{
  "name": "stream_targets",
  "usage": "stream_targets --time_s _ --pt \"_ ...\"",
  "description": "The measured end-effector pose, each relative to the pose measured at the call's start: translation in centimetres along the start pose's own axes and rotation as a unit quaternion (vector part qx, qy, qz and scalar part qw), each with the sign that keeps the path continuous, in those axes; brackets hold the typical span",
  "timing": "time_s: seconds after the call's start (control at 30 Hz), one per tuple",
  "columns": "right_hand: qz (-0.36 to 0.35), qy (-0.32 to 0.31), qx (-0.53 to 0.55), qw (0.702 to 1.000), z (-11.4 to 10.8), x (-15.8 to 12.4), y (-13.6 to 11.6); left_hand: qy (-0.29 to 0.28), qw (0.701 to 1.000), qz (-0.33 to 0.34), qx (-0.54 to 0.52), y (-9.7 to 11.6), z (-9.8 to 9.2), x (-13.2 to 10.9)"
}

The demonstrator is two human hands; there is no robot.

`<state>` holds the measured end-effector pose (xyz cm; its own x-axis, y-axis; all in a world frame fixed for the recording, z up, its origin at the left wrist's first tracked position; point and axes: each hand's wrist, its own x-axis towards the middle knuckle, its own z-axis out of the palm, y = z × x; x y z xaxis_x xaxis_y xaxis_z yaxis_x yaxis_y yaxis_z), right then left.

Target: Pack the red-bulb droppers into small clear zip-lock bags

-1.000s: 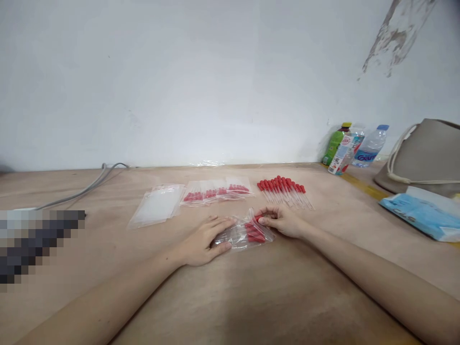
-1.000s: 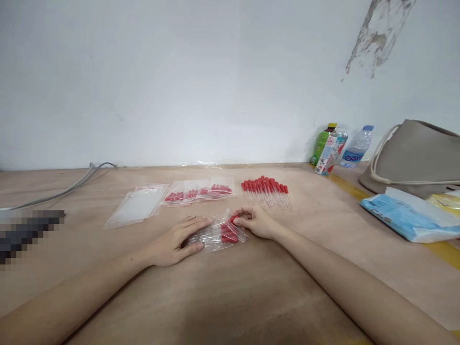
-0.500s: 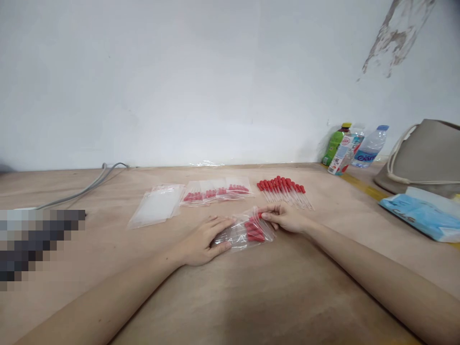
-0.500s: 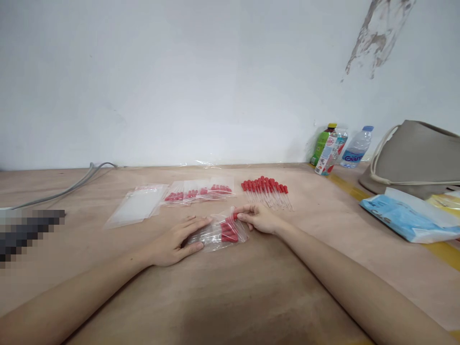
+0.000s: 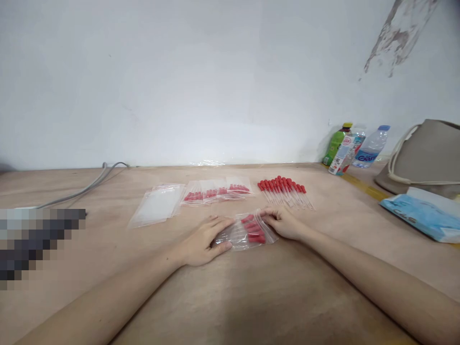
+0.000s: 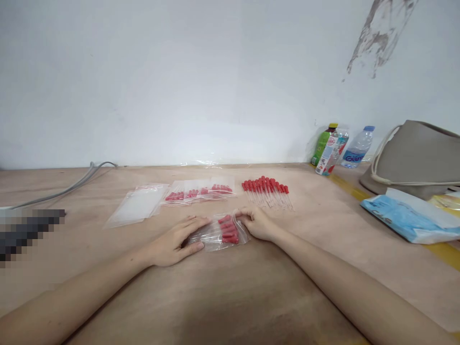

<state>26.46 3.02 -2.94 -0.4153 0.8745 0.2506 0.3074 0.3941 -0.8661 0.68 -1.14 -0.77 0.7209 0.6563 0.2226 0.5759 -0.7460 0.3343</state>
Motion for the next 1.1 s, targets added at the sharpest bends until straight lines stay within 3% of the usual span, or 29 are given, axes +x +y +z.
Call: stream_targets --time_s 0.17,0.37,0.47,0.57,0.63,0.77,0.9,1.1 --pt "0.160 0.085 0.086 0.980 -0.3 0.1 -0.4 -0.025 1.000 -0.007 0.015 -0.2 0.0 0.0" --pt "0.133 -0.044 0.079 0.987 0.9 -0.4 -1.3 -0.030 1.000 -0.004 0.002 -0.3 -0.1 0.0" --pt "0.147 -0.027 0.120 0.981 0.5 -0.6 -1.8 0.004 1.000 0.006 -0.010 -0.1 -0.1 -0.1" --pt "0.174 -0.022 0.176 0.969 -1.4 -0.4 -2.5 0.055 0.998 -0.008 -0.008 0.0 0.0 -0.1" --pt "0.178 0.007 0.212 0.961 -3.3 0.3 -3.1 0.081 0.996 -0.030 0.005 -0.1 0.1 -0.1" --pt "0.177 0.130 0.300 0.928 -5.6 2.9 -3.8 0.156 0.985 -0.066 0.040 -0.6 0.4 0.0" --pt "0.151 0.260 0.369 0.879 -3.8 6.6 -3.3 0.238 0.961 -0.119 0.079 -1.5 0.6 0.2" --pt "0.196 0.266 0.334 0.883 1.0 10.0 -1.5 0.284 0.934 -0.194 0.100 -2.9 0.7 0.0"
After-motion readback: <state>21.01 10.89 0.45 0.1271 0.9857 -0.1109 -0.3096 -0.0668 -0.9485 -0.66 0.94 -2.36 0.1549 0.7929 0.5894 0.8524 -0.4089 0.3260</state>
